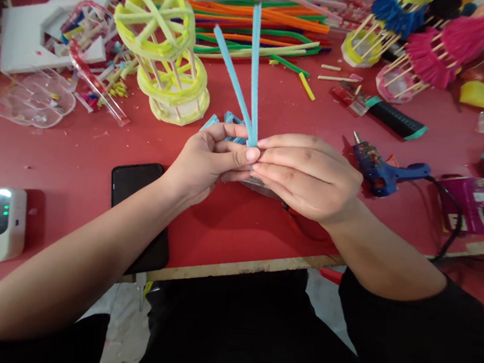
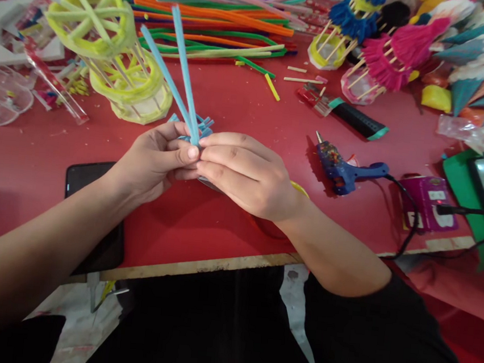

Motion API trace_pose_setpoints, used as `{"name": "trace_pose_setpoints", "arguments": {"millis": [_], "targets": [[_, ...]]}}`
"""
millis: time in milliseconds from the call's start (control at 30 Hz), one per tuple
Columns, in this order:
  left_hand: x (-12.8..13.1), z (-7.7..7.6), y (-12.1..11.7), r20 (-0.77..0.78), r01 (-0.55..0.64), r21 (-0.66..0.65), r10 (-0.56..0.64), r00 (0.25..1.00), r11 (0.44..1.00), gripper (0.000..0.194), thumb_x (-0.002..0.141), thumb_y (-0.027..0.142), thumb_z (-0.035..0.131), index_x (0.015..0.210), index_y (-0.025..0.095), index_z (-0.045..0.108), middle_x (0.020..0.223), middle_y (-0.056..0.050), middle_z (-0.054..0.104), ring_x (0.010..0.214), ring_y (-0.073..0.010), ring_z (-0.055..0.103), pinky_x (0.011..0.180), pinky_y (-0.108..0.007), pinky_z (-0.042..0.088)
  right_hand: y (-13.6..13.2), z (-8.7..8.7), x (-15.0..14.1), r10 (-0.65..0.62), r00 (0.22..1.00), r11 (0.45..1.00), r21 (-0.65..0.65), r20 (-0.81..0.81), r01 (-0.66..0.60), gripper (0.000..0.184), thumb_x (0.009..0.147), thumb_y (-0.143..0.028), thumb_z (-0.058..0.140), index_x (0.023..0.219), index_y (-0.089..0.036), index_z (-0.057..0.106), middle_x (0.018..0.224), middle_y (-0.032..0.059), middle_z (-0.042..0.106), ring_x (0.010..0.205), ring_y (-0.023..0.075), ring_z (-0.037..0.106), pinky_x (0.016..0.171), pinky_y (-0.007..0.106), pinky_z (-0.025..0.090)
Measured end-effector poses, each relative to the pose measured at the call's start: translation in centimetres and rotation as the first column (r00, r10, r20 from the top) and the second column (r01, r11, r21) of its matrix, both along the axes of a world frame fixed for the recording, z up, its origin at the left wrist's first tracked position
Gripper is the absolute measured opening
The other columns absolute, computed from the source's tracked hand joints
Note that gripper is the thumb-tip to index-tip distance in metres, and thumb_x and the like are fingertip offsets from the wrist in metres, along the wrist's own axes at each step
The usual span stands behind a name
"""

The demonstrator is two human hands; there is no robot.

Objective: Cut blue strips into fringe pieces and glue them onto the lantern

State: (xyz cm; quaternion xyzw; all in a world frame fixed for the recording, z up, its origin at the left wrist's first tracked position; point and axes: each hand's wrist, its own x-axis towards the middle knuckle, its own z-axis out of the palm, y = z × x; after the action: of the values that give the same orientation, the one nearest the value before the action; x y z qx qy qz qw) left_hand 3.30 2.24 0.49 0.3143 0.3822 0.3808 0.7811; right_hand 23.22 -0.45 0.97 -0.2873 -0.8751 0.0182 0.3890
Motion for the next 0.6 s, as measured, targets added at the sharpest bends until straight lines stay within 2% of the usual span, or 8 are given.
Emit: {"name": "trace_pose_setpoints", "arguments": {"millis": [67, 100, 267, 500, 600], "targets": [[0.0, -0.1, -0.1, 0.011, -0.003, 0.009, 0.002, 1.000, 1.000, 0.061, 0.049, 0.022, 0.107, 0.091, 0.021, 0.062, 0.066, 0.008, 0.072, 0.058, -0.0108, 0.074, 0.057, -0.016, 0.065, 0.1, 0.1, 0.1, 0.011, 1.000, 0.997, -0.080, 0.029, -0.008, 0.020, 0.100, -0.017, 0.066, 0.104, -0.031, 0.080, 0.107, -0.0002, 0.082, 0.112, 0.0251, 0.078, 0.098, 0.047, 0.069], [0.0, -0.1, -0.1, 0.017, -0.009, 0.010, 0.009, 1.000, 1.000, 0.062, 0.047, 0.023, 0.107, 0.090, 0.021, 0.063, 0.066, 0.008, 0.072, 0.058, -0.0105, 0.073, 0.057, -0.016, 0.065, 0.1, 0.1, 0.1, 0.021, 0.999, 0.997, -0.072, 0.026, -0.019, 0.020, 0.100, -0.016, 0.067, 0.104, -0.030, 0.080, 0.106, -0.0002, 0.082, 0.111, 0.0247, 0.078, 0.098, 0.046, 0.069], [0.0, -0.1, -0.2, 0.025, -0.014, 0.026, 0.014, 1.000, 1.000, 0.058, 0.047, 0.028, 0.108, 0.085, 0.022, 0.065, 0.070, 0.008, 0.075, 0.058, -0.0092, 0.072, 0.059, -0.017, 0.065, 0.3, -0.3, -0.1, 0.031, 0.998, 0.990, 0.140, -0.052, -0.024, 0.013, 0.098, -0.015, 0.071, 0.105, -0.024, 0.077, 0.104, 0.0027, 0.081, 0.106, 0.0210, 0.078, 0.092, 0.038, 0.069], [-0.1, -0.3, -0.4, 0.013, 0.006, 0.162, -0.009, 1.000, 0.987, 0.053, 0.053, 0.035, 0.106, 0.083, 0.021, 0.065, 0.065, 0.007, 0.073, 0.061, -0.0105, 0.073, 0.063, -0.019, 0.064, 0.0, 0.3, -0.4, 0.026, 1.000, 0.980, 0.199, 0.007, -0.027, 0.013, 0.095, -0.008, 0.072, 0.096, -0.021, 0.075, 0.093, 0.0049, 0.083, 0.098, 0.0196, 0.079, 0.092, 0.032, 0.068], [-0.2, -0.2, -0.5, -0.016, 0.008, 0.209, -0.005, 1.000, 0.978, 0.052, 0.056, 0.031, 0.105, 0.089, 0.022, 0.065, 0.066, 0.006, 0.073, 0.061, -0.0111, 0.072, 0.061, -0.019, 0.062, -0.1, 0.6, -0.2, 0.012, 0.999, 0.984, 0.180, 0.046, -0.020, 0.015, 0.096, -0.009, 0.072, 0.095, -0.024, 0.075, 0.095, 0.0016, 0.084, 0.099, 0.0189, 0.080, 0.089, 0.032, 0.068]]}}
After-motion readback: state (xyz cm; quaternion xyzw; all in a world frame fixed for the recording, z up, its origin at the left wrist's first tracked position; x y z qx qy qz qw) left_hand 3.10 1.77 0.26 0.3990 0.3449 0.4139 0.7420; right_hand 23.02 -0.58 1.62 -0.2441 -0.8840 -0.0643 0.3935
